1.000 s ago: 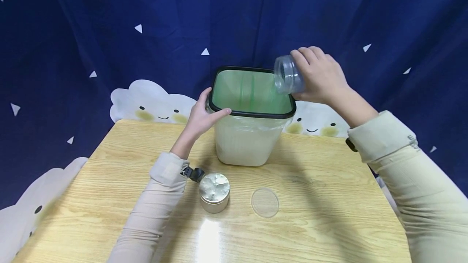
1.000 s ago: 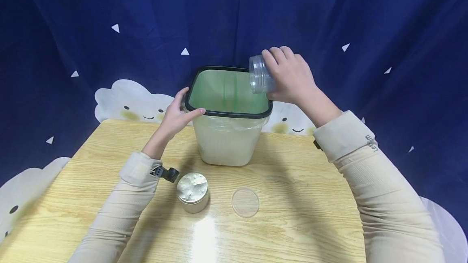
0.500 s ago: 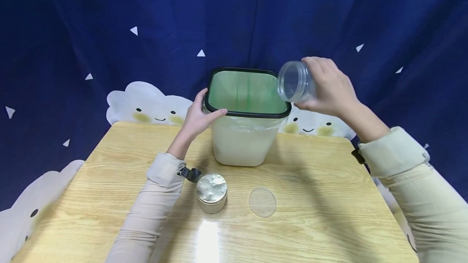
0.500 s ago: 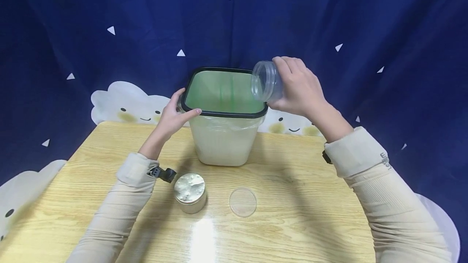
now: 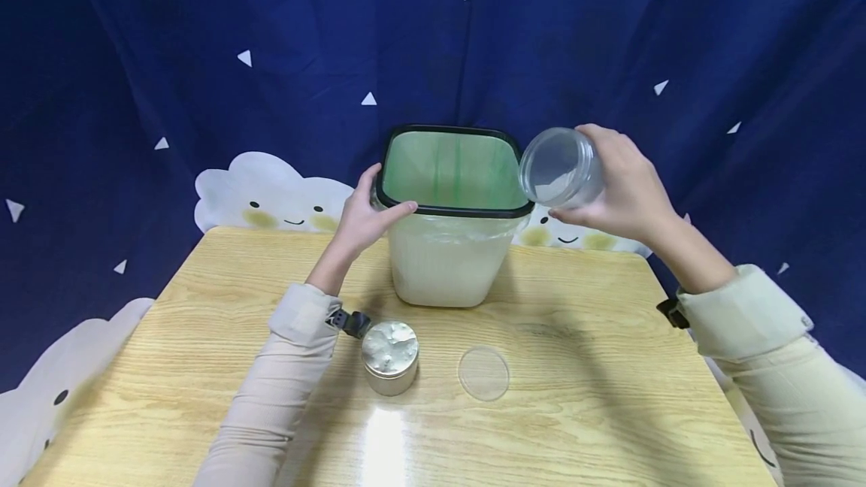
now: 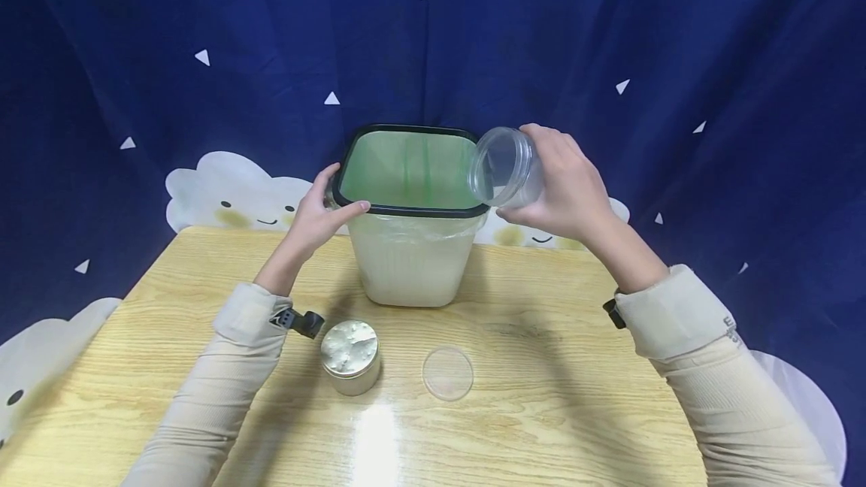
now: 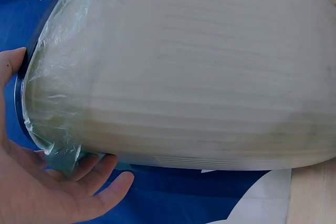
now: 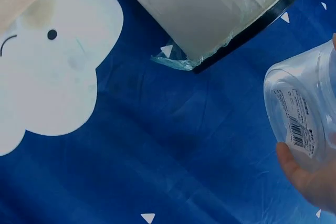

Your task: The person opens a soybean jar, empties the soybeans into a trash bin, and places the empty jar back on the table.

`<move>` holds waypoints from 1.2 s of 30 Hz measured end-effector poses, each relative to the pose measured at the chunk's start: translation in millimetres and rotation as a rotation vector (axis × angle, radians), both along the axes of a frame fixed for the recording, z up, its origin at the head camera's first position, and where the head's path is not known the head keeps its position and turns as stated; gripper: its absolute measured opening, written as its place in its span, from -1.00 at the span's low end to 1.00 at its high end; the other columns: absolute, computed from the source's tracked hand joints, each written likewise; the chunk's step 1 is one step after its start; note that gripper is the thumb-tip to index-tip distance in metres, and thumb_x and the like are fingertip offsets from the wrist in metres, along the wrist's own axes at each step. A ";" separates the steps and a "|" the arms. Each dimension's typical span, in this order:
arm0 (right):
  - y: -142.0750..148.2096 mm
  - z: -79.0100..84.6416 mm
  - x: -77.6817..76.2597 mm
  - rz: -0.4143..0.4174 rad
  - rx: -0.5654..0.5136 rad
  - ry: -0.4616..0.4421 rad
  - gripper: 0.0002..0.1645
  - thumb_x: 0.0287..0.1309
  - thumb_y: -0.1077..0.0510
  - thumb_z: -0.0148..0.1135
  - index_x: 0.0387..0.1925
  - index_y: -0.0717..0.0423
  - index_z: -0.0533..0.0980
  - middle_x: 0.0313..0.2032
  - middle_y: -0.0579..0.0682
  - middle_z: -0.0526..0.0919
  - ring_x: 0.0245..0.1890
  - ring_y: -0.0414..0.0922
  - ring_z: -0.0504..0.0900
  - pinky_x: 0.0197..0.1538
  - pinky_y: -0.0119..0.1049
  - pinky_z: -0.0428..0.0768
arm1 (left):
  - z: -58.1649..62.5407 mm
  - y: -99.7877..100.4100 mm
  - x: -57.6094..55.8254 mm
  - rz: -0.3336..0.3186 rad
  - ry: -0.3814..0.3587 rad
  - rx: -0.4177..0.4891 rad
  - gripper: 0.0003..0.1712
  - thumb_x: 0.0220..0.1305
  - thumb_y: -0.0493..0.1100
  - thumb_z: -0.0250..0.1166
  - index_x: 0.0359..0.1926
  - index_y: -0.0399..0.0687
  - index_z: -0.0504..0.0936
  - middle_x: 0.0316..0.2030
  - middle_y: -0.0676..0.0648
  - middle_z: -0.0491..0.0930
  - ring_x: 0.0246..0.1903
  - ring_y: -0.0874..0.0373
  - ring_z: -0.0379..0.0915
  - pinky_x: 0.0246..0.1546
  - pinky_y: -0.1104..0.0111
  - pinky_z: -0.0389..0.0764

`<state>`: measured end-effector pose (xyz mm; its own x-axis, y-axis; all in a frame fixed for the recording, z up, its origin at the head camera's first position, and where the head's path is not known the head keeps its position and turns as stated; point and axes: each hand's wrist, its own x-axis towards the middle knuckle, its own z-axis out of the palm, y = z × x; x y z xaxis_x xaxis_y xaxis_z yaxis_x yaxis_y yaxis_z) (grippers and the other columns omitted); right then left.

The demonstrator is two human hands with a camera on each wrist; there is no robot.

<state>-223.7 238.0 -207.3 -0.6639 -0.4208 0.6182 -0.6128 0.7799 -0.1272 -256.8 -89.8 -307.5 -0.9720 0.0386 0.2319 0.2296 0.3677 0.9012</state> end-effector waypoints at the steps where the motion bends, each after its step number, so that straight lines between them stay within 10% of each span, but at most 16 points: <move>1: 1.0 -1.2 1.6 -0.002 -0.013 -0.004 0.15 -0.70 0.06 0.59 0.13 0.23 0.29 -0.04 0.23 0.44 -0.05 0.15 0.37 -0.10 0.13 0.35 | -0.1 -0.3 -0.1 -0.001 -0.002 0.001 0.05 -0.05 0.06 0.38 0.38 -0.01 0.00 0.33 -0.17 0.05 0.29 0.01 -0.05 0.23 0.14 0.09; 27: 37.1 -44.3 37.4 -0.063 -0.193 -0.038 0.19 -0.79 0.16 0.60 0.14 0.22 0.30 -0.05 0.22 0.49 -0.13 0.09 0.43 -0.20 0.03 0.28 | 0.1 -1.7 -1.1 0.002 0.010 0.001 0.04 -0.05 0.07 0.38 0.38 -0.01 0.01 0.32 -0.17 0.07 0.28 0.02 -0.02 0.23 0.16 0.09; 36: 42.4 -70.1 43.3 -0.057 -0.232 -0.087 0.18 -0.77 0.17 0.60 0.14 0.20 0.30 -0.05 0.18 0.50 -0.12 0.09 0.44 -0.14 -0.43 0.26 | 0.8 -3.7 0.9 0.006 -0.007 0.006 0.04 -0.05 0.07 0.37 0.38 -0.01 0.00 0.33 -0.17 0.06 0.29 0.02 -0.03 0.23 0.15 0.09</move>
<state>-180.4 280.4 -277.4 -0.7370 -0.2348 0.6338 -0.5481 0.7563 -0.3572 -255.9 -93.5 -306.7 -0.9737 0.0313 0.2257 0.2214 0.3641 0.9047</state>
